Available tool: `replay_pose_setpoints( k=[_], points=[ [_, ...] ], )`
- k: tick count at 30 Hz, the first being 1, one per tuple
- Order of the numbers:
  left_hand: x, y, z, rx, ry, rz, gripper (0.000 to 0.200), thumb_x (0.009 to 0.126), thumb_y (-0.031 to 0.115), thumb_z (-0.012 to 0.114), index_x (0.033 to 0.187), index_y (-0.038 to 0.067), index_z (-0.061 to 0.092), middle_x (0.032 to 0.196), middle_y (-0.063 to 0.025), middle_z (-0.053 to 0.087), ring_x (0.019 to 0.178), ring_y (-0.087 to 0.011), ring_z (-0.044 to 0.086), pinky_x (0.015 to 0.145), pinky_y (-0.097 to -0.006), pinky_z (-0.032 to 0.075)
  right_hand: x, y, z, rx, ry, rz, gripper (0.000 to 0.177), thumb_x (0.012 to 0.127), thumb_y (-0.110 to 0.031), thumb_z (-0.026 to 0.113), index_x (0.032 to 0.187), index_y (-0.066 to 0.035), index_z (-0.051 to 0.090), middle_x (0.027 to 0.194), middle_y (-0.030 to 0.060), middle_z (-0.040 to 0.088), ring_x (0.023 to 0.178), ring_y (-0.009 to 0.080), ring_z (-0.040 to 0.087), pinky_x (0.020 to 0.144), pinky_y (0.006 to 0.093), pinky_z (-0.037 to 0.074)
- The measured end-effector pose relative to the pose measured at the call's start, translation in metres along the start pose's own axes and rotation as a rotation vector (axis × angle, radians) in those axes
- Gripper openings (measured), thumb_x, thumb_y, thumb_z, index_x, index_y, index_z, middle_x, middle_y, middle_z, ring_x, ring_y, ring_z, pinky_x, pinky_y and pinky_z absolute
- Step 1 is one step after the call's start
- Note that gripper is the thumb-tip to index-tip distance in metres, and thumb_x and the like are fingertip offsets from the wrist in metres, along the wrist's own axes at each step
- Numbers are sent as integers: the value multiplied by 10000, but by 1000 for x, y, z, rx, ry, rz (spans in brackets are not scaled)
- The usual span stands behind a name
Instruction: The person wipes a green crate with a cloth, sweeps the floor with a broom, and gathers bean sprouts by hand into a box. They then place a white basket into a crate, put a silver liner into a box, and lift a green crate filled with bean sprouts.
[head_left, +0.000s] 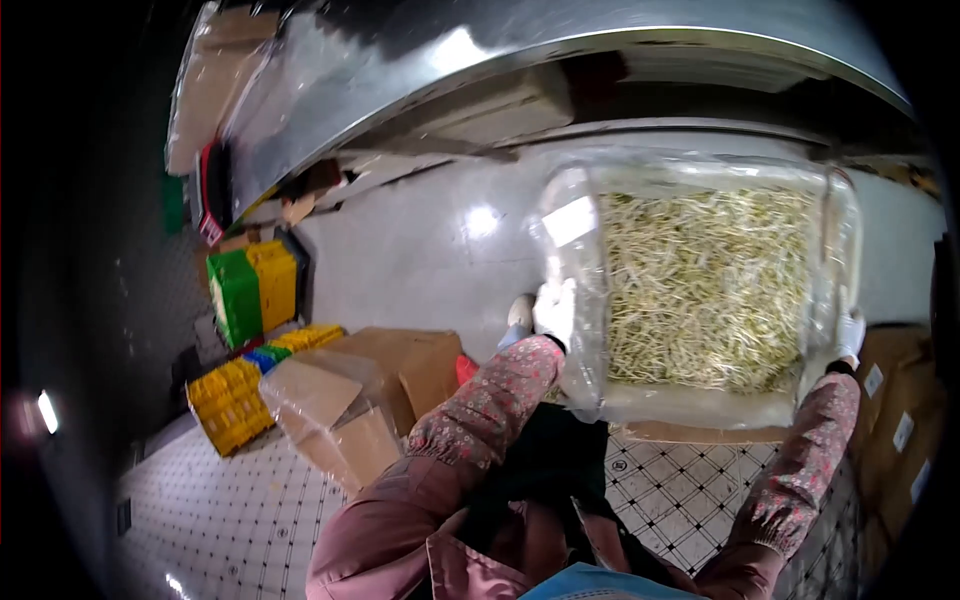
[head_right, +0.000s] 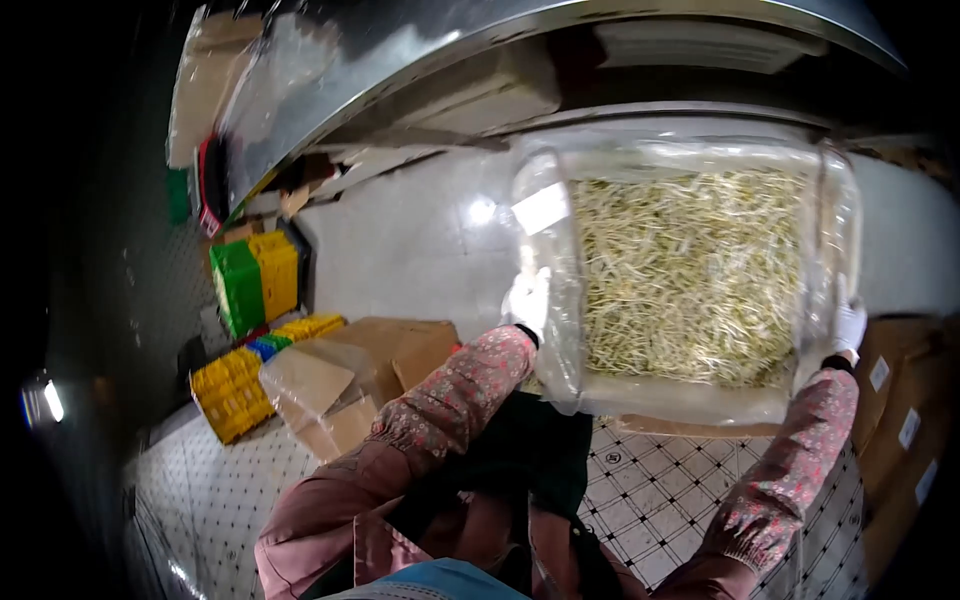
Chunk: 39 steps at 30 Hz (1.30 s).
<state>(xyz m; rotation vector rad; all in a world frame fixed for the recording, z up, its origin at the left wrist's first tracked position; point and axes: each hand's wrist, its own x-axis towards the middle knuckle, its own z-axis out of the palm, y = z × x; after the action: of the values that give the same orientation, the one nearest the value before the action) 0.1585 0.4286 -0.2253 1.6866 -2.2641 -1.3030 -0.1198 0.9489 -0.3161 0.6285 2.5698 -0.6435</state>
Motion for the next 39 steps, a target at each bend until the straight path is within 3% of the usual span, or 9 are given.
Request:
replay_pose_setpoints(
  k=[4, 8, 11, 12, 15, 20, 27, 30, 39],
  points=[
    [16, -43, 16, -149, -24, -80, 230, 854, 214, 634, 980, 25, 597, 840, -78, 638, 772, -135, 584, 734, -302, 466, -10, -21, 6, 291, 29, -185, 531, 839, -380, 643, 1045, 107, 601, 873, 107, 646, 715, 135, 549, 666, 282, 470],
    [17, -40, 12, -11, -53, -124, 331, 840, 313, 633, 949, 10, 562, 787, -178, 642, 707, -269, 628, 678, -364, 476, -17, -37, 5, 370, 5, 138, 510, 856, -339, 626, 1097, 107, 572, 901, 112, 647, 721, 135, 565, 654, 275, 477],
    [26, -38, -1, -56, -142, -198, 400, 843, 402, 588, 946, 18, 543, 761, -228, 614, 751, -403, 603, 652, -422, 465, -70, -105, 8, -191, 200, -227, 516, 844, -327, 643, 1115, 104, 557, 825, 65, 612, 683, 159, 563, 609, 297, 476],
    [34, -52, 3, -13, -99, -145, 391, 842, 402, 585, 923, 23, 539, 739, -214, 613, 732, -396, 604, 643, -427, 460, -71, -103, 11, 515, 166, 193, 537, 838, -335, 648, 1136, 100, 546, 821, 64, 608, 673, 167, 562, 600, 310, 477],
    [67, -65, -29, -98, -224, -166, 381, 849, 411, 566, 945, 44, 533, 753, -220, 605, 756, -396, 605, 643, -447, 446, -92, -75, -60, -102, 61, -222, 580, 830, -341, 654, 1202, 83, 518, 984, 110, 605, 843, 167, 559, 744, 284, 457],
    [105, -135, -76, -1017, -216, -204, 222, 783, 89, 685, 981, 20, 612, 843, 45, 595, 750, -65, 535, 672, -237, 434, -241, -131, -71, 162, 128, -396, 501, 870, -325, 602, 1164, 77, 548, 1027, 93, 597, 865, 155, 526, 775, 281, 442],
    [119, -92, -211, -699, -66, -336, 117, 743, 57, 710, 796, 30, 609, 721, 20, 572, 666, -72, 525, 622, -233, 447, -363, -265, -38, 591, 58, -119, 406, 854, -262, 620, 1106, 54, 577, 967, 101, 600, 870, 197, 548, 741, 313, 458],
    [155, -118, -254, -593, 64, -264, 146, 738, 129, 706, 775, 30, 606, 694, -15, 581, 642, -102, 517, 608, -283, 451, -362, -274, 56, 590, 55, -124, 271, 878, -216, 597, 1011, 18, 632, 824, 38, 623, 751, 158, 584, 621, 287, 476],
    [347, -297, -423, -393, 325, -159, 65, 776, 34, 626, 828, 53, 590, 664, 11, 544, 561, -94, 506, 498, -243, 403, -342, -323, 495, 829, -512, 80, 353, 847, -291, 654, 1029, 10, 622, 853, 33, 631, 751, 140, 578, 673, 273, 468]
  ],
)
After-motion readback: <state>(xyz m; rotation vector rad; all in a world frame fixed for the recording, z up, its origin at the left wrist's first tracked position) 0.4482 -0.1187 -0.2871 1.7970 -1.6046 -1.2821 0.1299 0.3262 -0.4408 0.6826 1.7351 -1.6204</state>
